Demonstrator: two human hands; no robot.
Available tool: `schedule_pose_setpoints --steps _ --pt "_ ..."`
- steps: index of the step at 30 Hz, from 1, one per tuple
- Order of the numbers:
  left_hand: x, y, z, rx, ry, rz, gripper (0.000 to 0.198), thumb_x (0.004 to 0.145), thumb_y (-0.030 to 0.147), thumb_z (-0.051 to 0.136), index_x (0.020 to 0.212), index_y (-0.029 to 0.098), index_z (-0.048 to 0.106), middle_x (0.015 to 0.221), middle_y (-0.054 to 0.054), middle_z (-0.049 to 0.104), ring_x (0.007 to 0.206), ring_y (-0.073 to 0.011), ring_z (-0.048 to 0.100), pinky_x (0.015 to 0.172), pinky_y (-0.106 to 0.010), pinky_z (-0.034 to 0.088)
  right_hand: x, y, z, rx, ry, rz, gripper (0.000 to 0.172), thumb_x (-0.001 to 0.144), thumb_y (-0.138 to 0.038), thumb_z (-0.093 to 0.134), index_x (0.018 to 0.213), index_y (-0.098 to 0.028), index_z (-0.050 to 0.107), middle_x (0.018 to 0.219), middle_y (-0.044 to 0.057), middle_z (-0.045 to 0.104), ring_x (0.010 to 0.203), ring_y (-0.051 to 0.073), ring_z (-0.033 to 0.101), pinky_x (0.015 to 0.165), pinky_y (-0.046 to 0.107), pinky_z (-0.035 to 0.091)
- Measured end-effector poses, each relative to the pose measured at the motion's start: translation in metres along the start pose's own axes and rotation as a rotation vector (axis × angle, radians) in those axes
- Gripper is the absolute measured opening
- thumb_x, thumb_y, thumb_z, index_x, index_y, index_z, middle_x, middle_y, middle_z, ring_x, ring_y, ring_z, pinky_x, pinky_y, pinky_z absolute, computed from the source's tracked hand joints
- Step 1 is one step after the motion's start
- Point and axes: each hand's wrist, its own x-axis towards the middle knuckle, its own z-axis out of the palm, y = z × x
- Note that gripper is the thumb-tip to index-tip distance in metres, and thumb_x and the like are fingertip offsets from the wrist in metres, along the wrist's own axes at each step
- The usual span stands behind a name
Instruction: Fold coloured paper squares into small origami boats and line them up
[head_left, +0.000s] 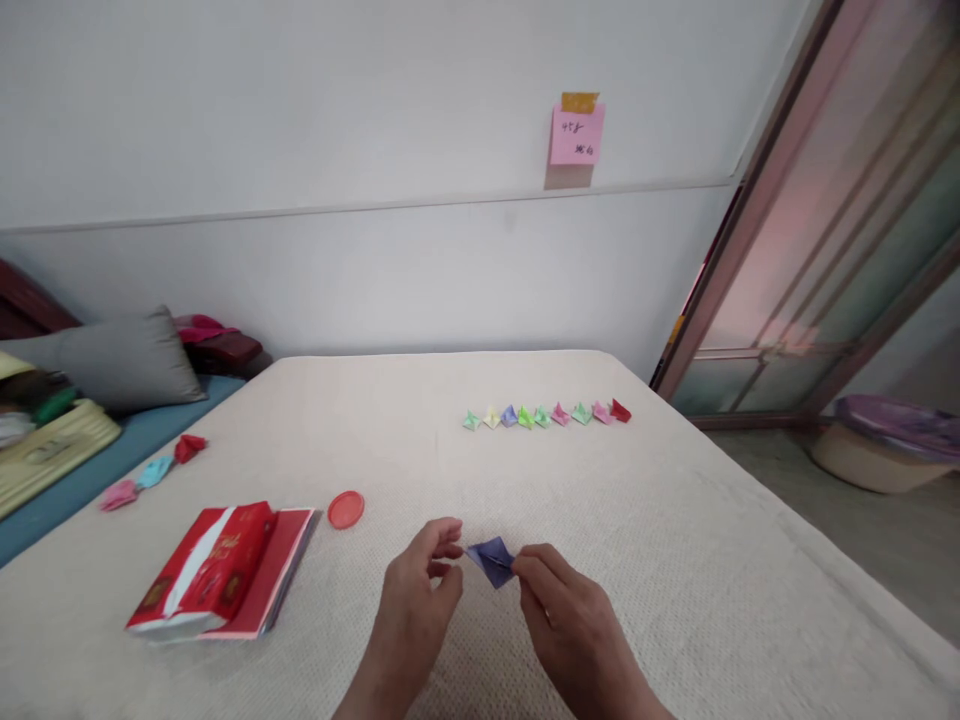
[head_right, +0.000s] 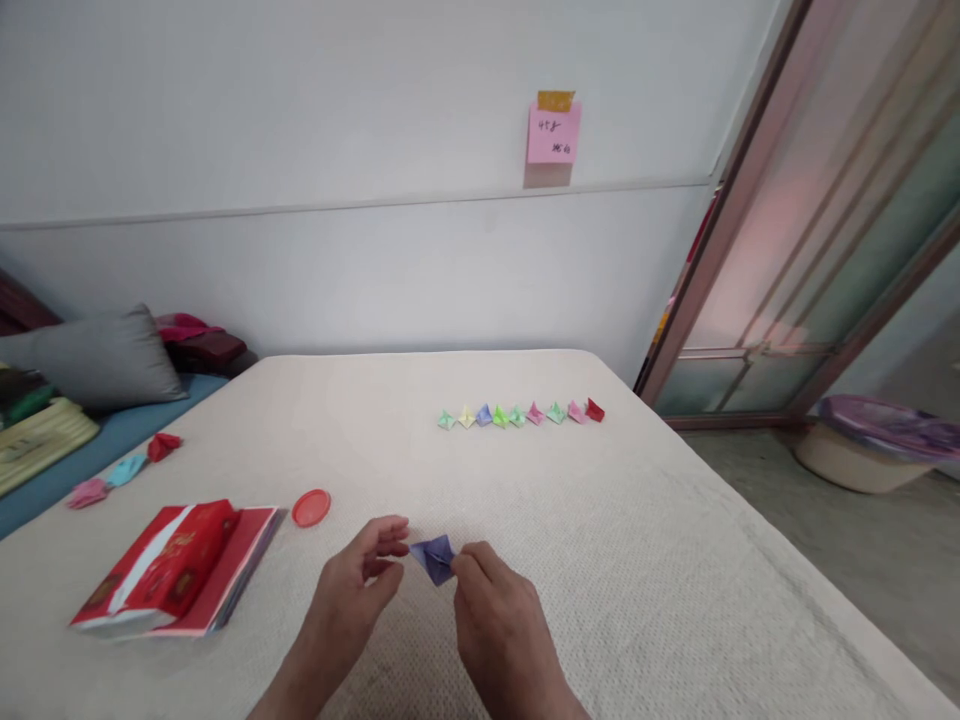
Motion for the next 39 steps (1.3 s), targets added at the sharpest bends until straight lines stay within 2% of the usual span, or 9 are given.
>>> schedule_pose_setpoints --steps 4,8,12,15,20,31,34,39 --pt "0.000 -0.002 -0.001 0.080 0.040 0.032 0.014 0.082 0.019 0.050 0.090 0.021 0.061 0.085 -0.003 0.070 0.079 -0.0192 0.065 0.073 -0.031 0.050 -0.001 0.000 -0.001 0.005 -0.018 0.025 0.027 0.082 -0.005 0.037 0.081 -0.018 0.061 0.075 0.006 0.064 0.060 0.014 0.062 0.054 0.023 0.051" --pt "-0.002 0.000 0.002 0.103 0.063 0.008 0.014 0.084 0.026 0.050 0.090 0.021 0.062 0.071 0.000 0.067 0.065 -0.0176 0.063 0.061 -0.027 0.046 -0.001 0.000 0.000 0.004 -0.030 0.023 0.027 0.083 -0.006 0.037 0.081 -0.018 0.061 0.076 0.006 0.064 0.061 0.015 0.063 0.056 0.024 0.052" --pt "-0.003 0.004 0.006 0.139 0.064 -0.029 0.018 0.086 0.034 0.049 0.093 0.021 0.059 0.057 0.005 0.055 0.052 -0.0152 0.054 0.052 -0.024 0.040 -0.002 -0.001 0.004 0.019 -0.023 0.003 0.028 0.084 -0.005 0.037 0.085 -0.017 0.062 0.077 0.007 0.064 0.063 0.016 0.063 0.057 0.025 0.052" --pt "-0.004 0.006 0.010 0.198 0.052 -0.042 0.016 0.084 0.029 0.050 0.095 0.020 0.058 0.057 0.005 0.053 0.051 -0.0152 0.052 0.052 -0.025 0.037 -0.005 -0.004 0.007 0.040 -0.060 -0.025 0.028 0.086 -0.005 0.036 0.088 -0.016 0.062 0.079 0.008 0.064 0.063 0.015 0.063 0.057 0.025 0.052" --pt "-0.003 0.005 0.014 0.257 0.085 -0.097 0.021 0.079 0.022 0.049 0.097 0.019 0.060 0.061 0.002 0.059 0.056 -0.0176 0.057 0.056 -0.026 0.039 -0.008 -0.008 0.009 0.053 -0.089 -0.058 0.028 0.086 -0.005 0.036 0.088 -0.015 0.062 0.082 0.010 0.066 0.064 0.017 0.062 0.057 0.027 0.053" --pt "-0.006 0.006 0.014 0.127 0.029 -0.115 0.021 0.083 0.020 0.043 0.093 0.019 0.061 0.057 0.004 0.055 0.048 -0.0152 0.054 0.049 -0.025 0.039 -0.007 -0.011 0.009 0.025 -0.085 -0.050 0.029 0.086 -0.006 0.035 0.086 -0.017 0.063 0.079 0.008 0.064 0.062 0.015 0.062 0.056 0.024 0.052" --pt "-0.005 0.005 0.016 0.135 0.003 -0.111 0.021 0.085 0.023 0.043 0.095 0.019 0.060 0.056 0.004 0.054 0.048 -0.0156 0.055 0.050 -0.025 0.039 -0.006 -0.008 0.009 0.018 -0.085 -0.034 0.030 0.086 -0.006 0.035 0.084 -0.017 0.063 0.076 0.007 0.063 0.060 0.014 0.062 0.055 0.023 0.052" --pt "-0.002 0.003 0.013 0.134 -0.019 -0.093 0.031 0.089 0.042 0.043 0.100 0.017 0.057 0.057 0.004 0.052 0.048 -0.0169 0.056 0.050 -0.027 0.040 -0.002 0.000 0.010 -0.054 -0.036 -0.026 0.029 0.086 -0.007 0.037 0.084 -0.018 0.063 0.077 0.005 0.063 0.058 0.013 0.062 0.053 0.020 0.050"
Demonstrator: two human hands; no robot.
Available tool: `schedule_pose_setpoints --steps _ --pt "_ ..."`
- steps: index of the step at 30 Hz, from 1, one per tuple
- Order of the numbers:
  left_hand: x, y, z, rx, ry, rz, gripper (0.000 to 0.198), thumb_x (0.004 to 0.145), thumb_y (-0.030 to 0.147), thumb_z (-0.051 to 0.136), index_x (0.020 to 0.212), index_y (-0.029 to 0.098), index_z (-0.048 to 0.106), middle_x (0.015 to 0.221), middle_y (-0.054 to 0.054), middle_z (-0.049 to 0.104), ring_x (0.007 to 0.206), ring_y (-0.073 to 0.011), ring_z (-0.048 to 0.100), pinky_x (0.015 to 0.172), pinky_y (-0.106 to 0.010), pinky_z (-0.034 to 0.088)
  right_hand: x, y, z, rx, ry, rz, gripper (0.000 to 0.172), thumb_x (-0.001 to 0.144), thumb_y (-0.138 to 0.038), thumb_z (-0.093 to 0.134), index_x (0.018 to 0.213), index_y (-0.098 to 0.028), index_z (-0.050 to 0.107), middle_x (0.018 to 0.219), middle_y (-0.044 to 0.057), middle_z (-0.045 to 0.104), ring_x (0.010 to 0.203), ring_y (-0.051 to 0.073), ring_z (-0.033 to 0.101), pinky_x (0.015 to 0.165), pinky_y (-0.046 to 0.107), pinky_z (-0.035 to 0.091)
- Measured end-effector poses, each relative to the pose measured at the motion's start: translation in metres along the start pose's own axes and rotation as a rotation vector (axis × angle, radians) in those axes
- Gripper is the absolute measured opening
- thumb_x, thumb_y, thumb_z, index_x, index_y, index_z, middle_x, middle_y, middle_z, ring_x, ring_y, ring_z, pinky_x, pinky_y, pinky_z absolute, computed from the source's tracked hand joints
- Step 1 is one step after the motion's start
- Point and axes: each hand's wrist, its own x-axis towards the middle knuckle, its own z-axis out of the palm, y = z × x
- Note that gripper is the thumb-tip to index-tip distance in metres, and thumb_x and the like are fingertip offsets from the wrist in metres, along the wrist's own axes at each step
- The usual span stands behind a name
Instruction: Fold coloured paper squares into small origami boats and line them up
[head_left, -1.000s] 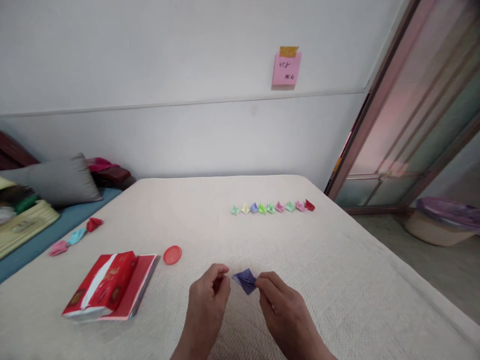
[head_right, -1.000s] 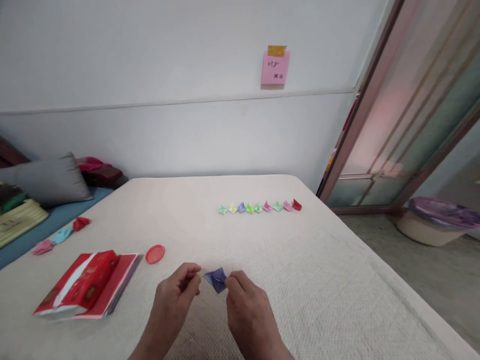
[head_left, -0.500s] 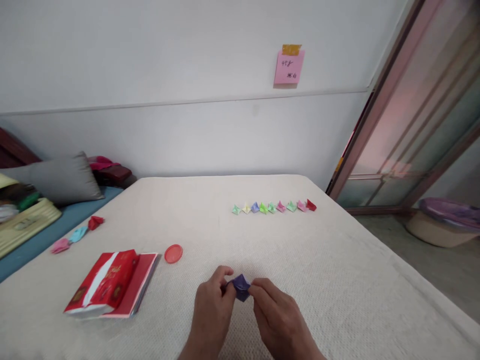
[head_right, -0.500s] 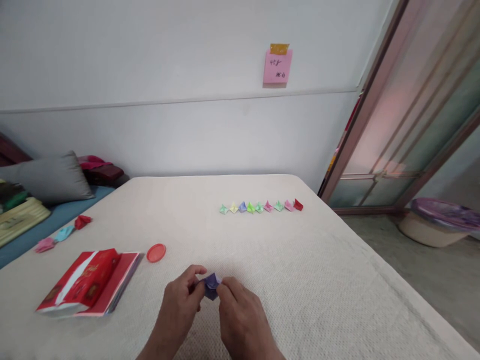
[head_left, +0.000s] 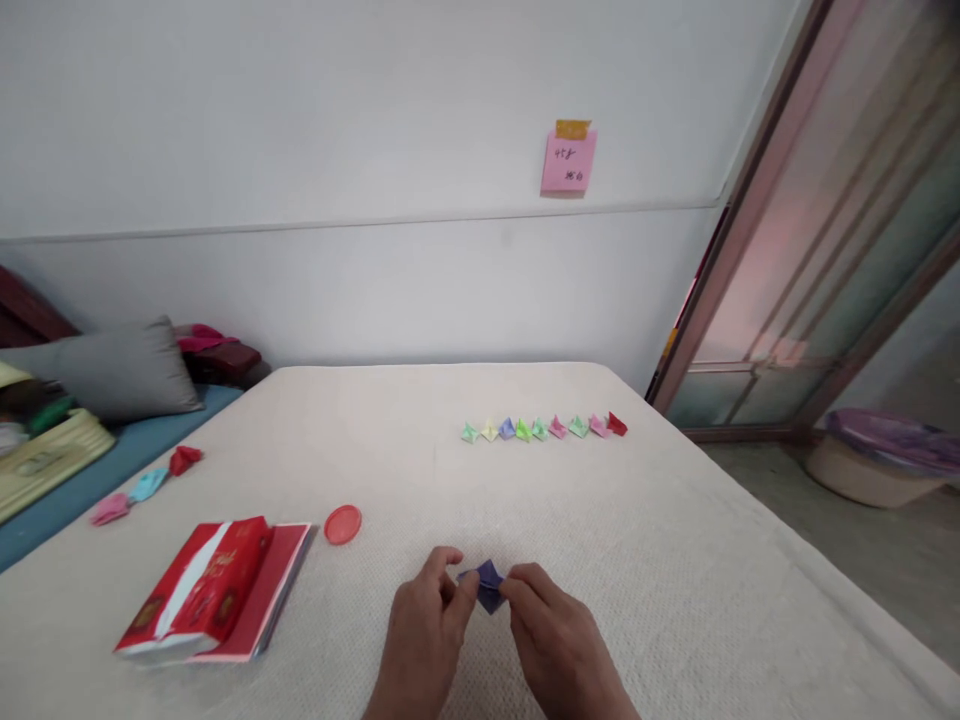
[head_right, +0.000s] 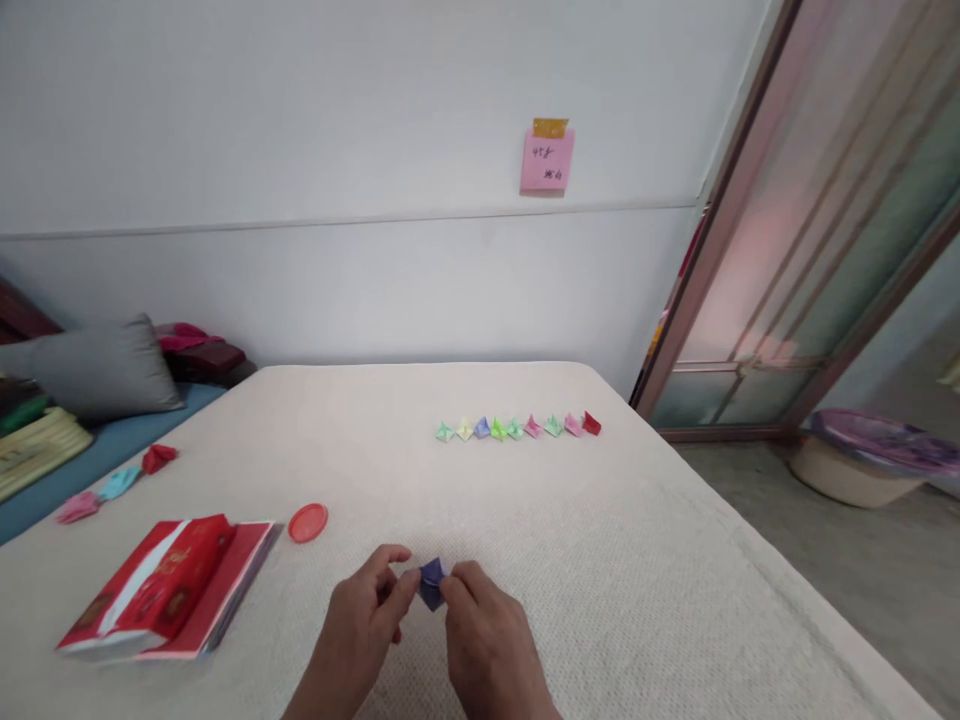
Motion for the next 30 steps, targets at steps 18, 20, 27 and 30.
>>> schedule_pose_setpoints --steps 18,20,27,30 --pt "0.011 -0.014 -0.008 -0.077 0.116 0.100 0.023 0.083 0.021 0.048 0.095 0.018 0.068 0.074 -0.003 0.068 0.065 -0.0178 0.064 0.063 -0.027 0.048 -0.005 0.020 0.015 0.050 0.081 -0.040 0.031 0.091 -0.009 0.033 0.098 -0.019 0.061 0.084 0.007 0.064 0.064 0.013 0.065 0.055 0.020 0.054" --pt "0.012 -0.015 -0.008 -0.045 0.102 0.132 0.023 0.082 0.017 0.048 0.087 0.020 0.070 0.074 -0.003 0.069 0.065 -0.0174 0.064 0.063 -0.026 0.047 -0.005 0.020 0.016 0.056 0.088 -0.052 0.032 0.090 -0.008 0.033 0.098 -0.020 0.061 0.083 0.007 0.064 0.061 0.013 0.064 0.052 0.019 0.053" --pt "0.018 -0.021 -0.004 -0.018 0.128 0.136 0.024 0.078 0.021 0.046 0.079 0.022 0.070 0.067 -0.002 0.068 0.058 -0.0170 0.063 0.057 -0.025 0.048 -0.002 0.024 0.016 0.012 0.114 -0.064 0.033 0.086 -0.006 0.033 0.093 -0.020 0.062 0.078 0.005 0.065 0.055 0.012 0.063 0.048 0.017 0.049" --pt "0.020 -0.028 -0.001 -0.018 0.191 0.118 0.033 0.068 0.019 0.049 0.094 0.024 0.068 0.077 -0.001 0.073 0.052 -0.0160 0.062 0.059 -0.026 0.051 0.000 0.025 0.016 -0.038 0.098 -0.072 0.031 0.085 -0.009 0.035 0.087 -0.021 0.063 0.073 0.003 0.065 0.052 0.011 0.063 0.047 0.015 0.048"
